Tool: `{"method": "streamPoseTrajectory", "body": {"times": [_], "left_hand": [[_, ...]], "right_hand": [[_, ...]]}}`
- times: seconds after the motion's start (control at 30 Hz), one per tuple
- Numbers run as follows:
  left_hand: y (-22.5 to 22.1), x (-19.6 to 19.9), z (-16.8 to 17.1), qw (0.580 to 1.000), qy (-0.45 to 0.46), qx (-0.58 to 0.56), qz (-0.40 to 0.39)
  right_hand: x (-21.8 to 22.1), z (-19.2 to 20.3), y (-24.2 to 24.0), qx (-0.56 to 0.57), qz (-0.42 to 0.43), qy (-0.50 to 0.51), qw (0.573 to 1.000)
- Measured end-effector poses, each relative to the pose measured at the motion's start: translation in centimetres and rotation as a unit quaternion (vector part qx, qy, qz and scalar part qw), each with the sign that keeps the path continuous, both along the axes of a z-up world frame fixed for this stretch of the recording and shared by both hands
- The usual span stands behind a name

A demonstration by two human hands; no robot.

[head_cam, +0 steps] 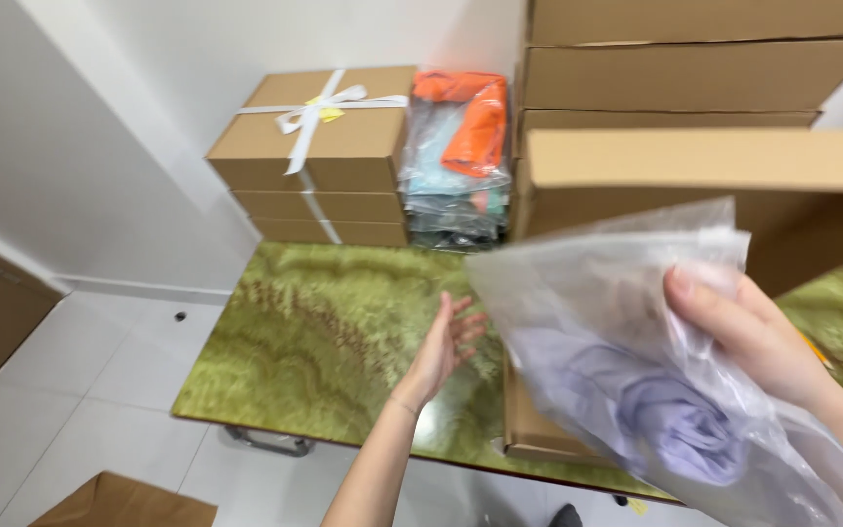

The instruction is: Untying ribbons, inspecting contents of boxes, and re-tying ribbons.

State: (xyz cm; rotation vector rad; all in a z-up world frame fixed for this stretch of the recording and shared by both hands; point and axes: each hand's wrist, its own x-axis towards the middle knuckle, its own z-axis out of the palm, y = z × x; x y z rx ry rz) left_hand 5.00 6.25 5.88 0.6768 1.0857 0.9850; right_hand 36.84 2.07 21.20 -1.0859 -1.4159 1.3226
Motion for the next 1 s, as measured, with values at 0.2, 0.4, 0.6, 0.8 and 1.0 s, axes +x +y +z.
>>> {"method": "streamPoseTrajectory", "body": {"times": [0.2, 0.4, 0.6, 0.8, 1.0], "left_hand": [[-8.7, -8.1, -3.7, 0.971, -0.235, -0.002, 0.043], [-15.6, -17.4, -6.9, 0.966, -0.141, -0.066, 0.208], [-15.5, -24.2, -9.7, 0.955, 0.12, -0.091, 0.255], [-6.4, -29.6, -12.8, 0.845, 0.476, -0.015, 0.243], [-4.2, -23.2, -14.0, 0.716, 0.665, 0.042, 0.209]], "right_hand": [[-15.1, 3.7, -2.6, -0.102, -0.08, 0.118, 0.985], [-21.0, -1.9, -1.1, -0.18, -0.105, -0.003, 0.978], [-20.1, -16.2, 2.7, -0.282, -0.04, 0.138, 0.948], [-22.3, -19.0, 4.2, -0.213, -0.081, 0.038, 0.973], [-17.8, -16.9, -0.4, -0.166, -0.12, 0.019, 0.979]]}}
